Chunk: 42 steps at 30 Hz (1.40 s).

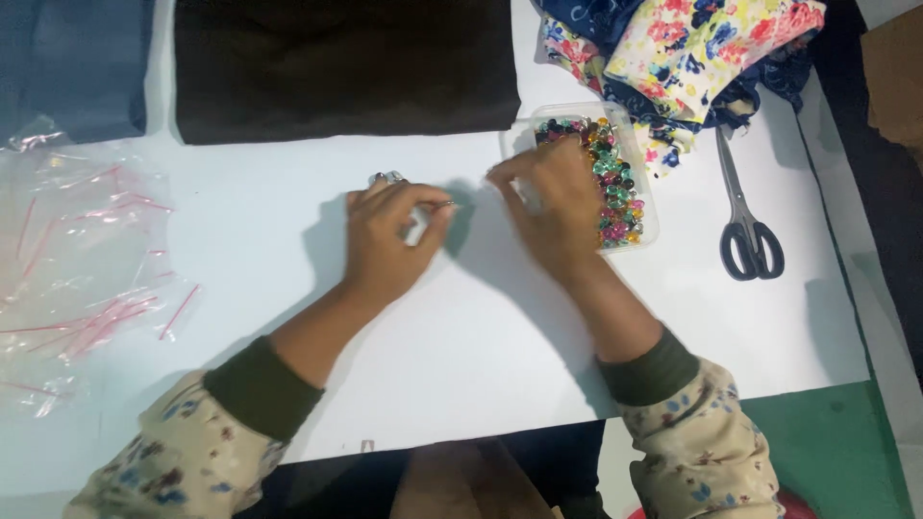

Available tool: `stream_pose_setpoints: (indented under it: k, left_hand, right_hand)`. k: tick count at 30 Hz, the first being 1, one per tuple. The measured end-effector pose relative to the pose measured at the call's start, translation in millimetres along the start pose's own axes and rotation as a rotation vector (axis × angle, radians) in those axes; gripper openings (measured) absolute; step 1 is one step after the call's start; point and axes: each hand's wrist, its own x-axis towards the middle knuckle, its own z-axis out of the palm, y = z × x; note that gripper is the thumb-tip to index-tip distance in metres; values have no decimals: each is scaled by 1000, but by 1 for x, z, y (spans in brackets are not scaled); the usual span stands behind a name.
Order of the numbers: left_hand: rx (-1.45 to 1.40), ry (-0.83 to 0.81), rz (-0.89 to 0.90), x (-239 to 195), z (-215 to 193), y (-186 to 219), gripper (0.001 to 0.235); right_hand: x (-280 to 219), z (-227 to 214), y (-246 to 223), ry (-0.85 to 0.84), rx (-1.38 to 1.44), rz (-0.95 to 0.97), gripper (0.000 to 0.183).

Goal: Bagging small colorful beads into clear plastic bags

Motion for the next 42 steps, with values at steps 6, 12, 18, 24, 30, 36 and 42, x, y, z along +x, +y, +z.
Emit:
stream_pose_setpoints:
  k: [6,12,18,24,30,36,42]
  left_hand:
    - [79,-9,-149,-22,-38,-40,9]
    - [249,-53,-163,-27,-27,-47,7]
    - [270,31,-149,-29,-24,-55,14]
    - [161,150,-49,-15,-49,-29,19]
    - [167,265,-23,-22,-102,-23,25]
    - [412,208,87,-55,-214,-38,28]
    - [679,247,-146,-105,-290,-90,36]
  right_hand:
    - [-14,53,-54,-172,239,299,7]
    - [-20,72,-55,-288,231,672,4]
    - [-21,78,-55,-228,183,621,5]
    - [2,87,-88,-53,169,357,4]
    - [15,123,-133,19,296,289,9]
    - [27,179,-174,-72,444,165,10]
    - [52,237,-214,-76,488,126,13]
